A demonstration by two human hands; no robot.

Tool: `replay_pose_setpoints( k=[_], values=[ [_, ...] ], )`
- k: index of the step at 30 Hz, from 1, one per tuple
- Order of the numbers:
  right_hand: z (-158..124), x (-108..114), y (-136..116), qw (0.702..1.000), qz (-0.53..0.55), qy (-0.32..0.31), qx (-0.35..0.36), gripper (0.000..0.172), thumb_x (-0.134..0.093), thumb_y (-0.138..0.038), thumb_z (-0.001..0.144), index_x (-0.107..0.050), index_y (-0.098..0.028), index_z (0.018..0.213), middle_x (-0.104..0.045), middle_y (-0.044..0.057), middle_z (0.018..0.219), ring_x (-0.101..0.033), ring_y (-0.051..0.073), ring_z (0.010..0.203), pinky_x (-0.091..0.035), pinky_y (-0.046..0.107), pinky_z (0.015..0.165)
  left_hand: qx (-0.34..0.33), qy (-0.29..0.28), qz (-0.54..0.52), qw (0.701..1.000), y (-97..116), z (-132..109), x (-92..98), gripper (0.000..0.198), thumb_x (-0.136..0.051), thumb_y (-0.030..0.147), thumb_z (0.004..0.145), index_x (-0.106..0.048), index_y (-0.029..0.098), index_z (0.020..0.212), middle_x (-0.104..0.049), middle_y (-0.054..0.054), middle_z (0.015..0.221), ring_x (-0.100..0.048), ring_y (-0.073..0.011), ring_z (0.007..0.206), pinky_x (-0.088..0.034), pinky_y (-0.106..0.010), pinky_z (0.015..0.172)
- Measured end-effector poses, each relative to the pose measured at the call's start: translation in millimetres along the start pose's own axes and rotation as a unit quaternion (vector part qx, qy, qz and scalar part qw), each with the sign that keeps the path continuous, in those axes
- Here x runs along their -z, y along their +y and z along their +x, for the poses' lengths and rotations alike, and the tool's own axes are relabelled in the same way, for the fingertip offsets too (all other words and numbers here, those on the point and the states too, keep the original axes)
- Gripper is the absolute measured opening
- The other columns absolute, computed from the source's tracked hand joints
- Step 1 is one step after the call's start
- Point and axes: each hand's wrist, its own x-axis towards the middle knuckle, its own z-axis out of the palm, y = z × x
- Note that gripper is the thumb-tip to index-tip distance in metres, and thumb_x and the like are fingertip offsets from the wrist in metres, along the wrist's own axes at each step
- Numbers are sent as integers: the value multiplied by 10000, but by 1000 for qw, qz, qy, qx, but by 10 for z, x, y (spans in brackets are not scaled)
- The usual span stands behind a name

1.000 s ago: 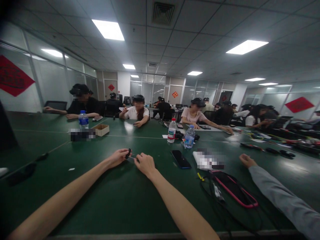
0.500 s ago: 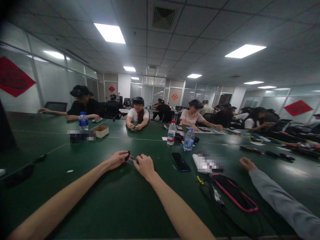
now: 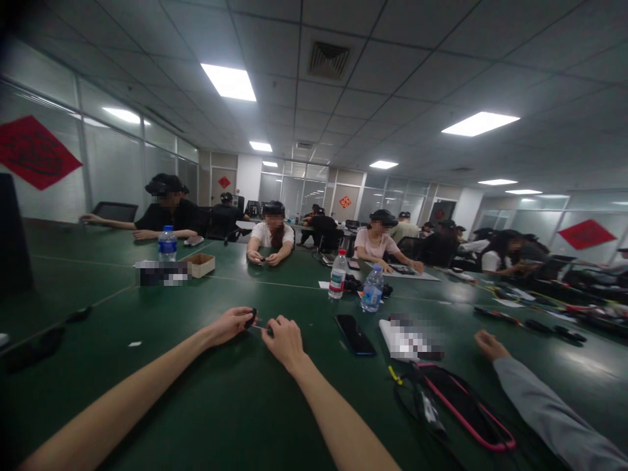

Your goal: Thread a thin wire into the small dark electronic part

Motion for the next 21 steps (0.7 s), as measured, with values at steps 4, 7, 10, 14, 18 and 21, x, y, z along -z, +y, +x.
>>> replay_pose_setpoints(
  k=[4,7,10,14,18,21],
  values=[
    [-4,-12,17,1000,2,0,-11,300,-427,-440,894,-628,-220,919,-588,31,899,-557,124,776,-374,224,683,4,-3,-6,1000,-22,25,-1,222,-693,153,745,-619,78,941,-651,-138,919,-637,-143,792,-495,-222,717],
    [-12,-22,21,1000,14,-2,-27,299,-430,-446,889,-626,-224,926,-585,33,918,-561,124,756,-380,219,659,0,0,-8,1000,-45,53,16,253,-703,159,736,-610,81,958,-648,-138,902,-638,-145,773,-490,-217,681],
    [-17,-49,32,999,28,3,-35,292,-427,-441,889,-625,-228,913,-579,29,914,-566,121,738,-383,212,633,1,11,-9,1000,-61,68,27,368,-694,180,746,-565,120,1085,-648,-127,902,-639,-144,751,-471,-197,604],
    [-11,-79,49,999,33,13,-35,277,-431,-431,887,-623,-232,893,-573,22,887,-572,116,716,-385,204,607,-6,13,-7,1000,-61,63,22,502,-658,196,771,-464,211,1234,-639,-109,967,-644,-147,752,-438,-180,538],
    [-10,-64,42,999,29,12,-38,263,-451,-430,878,-625,-234,882,-574,19,880,-579,116,717,-390,199,606,-6,18,-3,1000,-36,25,-15,464,-680,176,741,-500,184,1168,-628,-115,984,-647,-156,783,-444,-181,559],
    [-14,-53,39,999,24,13,-42,258,-457,-436,875,-626,-240,881,-578,16,880,-583,117,717,-397,198,603,-2,15,-7,1000,-18,-5,-37,473,-695,123,703,-516,175,1138,-625,-113,984,-650,-169,813,-474,-210,624]
  ],
)
